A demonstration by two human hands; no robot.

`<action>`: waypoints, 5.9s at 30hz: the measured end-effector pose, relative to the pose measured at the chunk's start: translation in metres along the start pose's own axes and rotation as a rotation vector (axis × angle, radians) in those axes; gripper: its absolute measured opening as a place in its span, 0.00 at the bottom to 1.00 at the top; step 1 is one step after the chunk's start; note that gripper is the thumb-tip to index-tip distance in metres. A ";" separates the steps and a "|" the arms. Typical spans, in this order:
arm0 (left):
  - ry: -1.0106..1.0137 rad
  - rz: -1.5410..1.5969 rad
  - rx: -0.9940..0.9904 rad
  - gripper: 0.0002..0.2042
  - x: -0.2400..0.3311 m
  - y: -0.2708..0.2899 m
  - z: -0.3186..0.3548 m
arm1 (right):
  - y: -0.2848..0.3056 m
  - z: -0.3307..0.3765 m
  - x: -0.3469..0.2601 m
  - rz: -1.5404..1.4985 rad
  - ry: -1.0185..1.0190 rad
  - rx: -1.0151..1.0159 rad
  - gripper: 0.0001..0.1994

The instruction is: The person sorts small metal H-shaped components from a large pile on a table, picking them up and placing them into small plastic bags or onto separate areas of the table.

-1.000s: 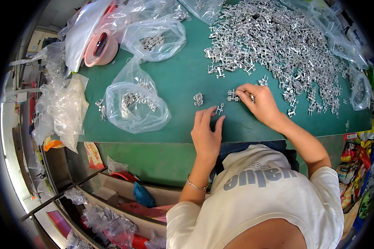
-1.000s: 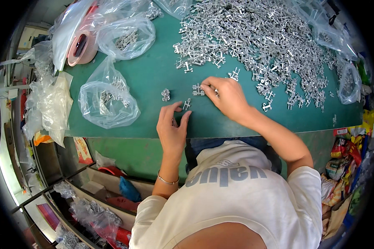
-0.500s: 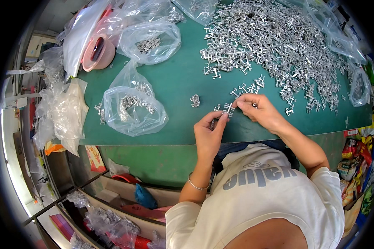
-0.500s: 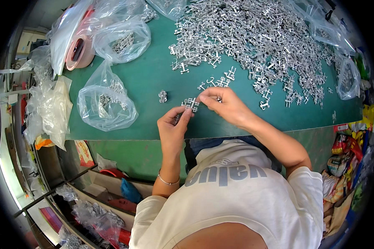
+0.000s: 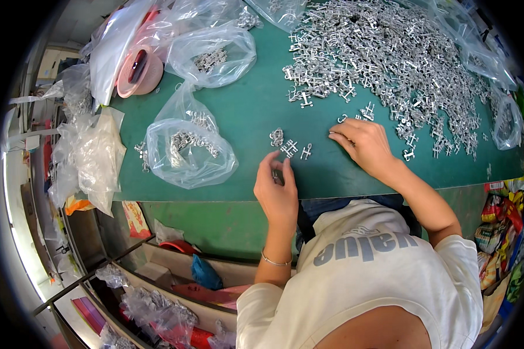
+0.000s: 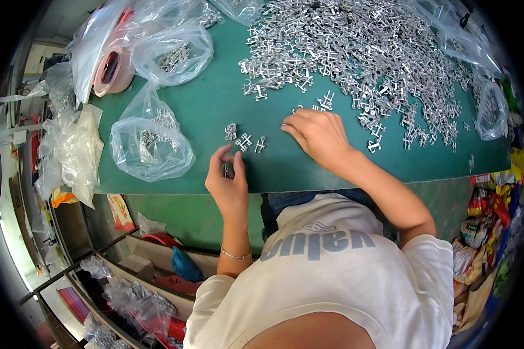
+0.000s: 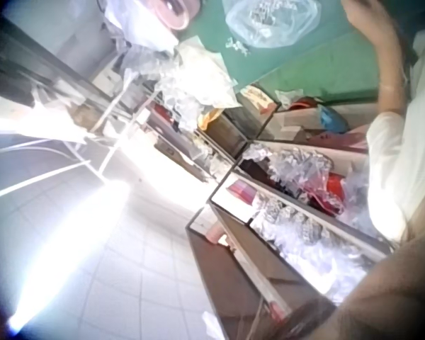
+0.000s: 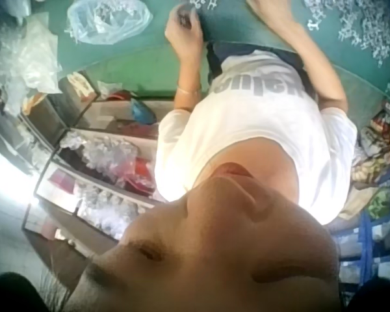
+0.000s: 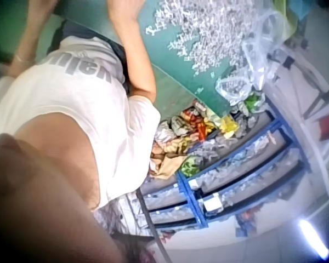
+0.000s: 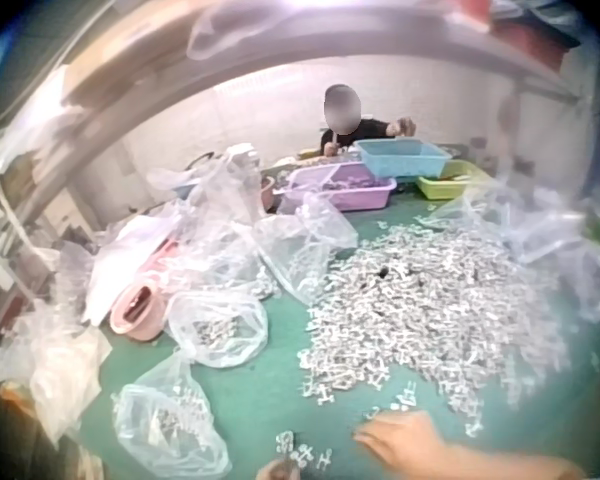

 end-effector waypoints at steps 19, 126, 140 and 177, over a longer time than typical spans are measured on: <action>0.603 0.735 -0.332 0.04 0.003 -0.008 0.006 | -0.010 0.025 -0.004 -1.252 -1.004 -0.334 0.10; 0.753 1.046 -0.887 0.28 0.060 -0.081 0.053 | 0.160 0.031 0.130 -1.951 -1.060 0.589 0.13; -0.436 0.218 -0.452 0.19 0.105 -0.085 0.047 | 0.069 0.061 0.033 -1.872 -0.967 -0.158 0.24; 0.572 0.861 -0.120 0.09 -0.024 0.020 0.052 | -0.045 -0.022 -0.093 -1.433 -1.165 -0.766 0.27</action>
Point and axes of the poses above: each hand's wrist, its own z-axis away from the middle knuckle, its own y-axis out of the back of the hand, x = y × z, the point moved 4 cm from there along -z, towards the middle knuckle, and after that the axes turned 9 degrees about x, right-handed, at the moved point
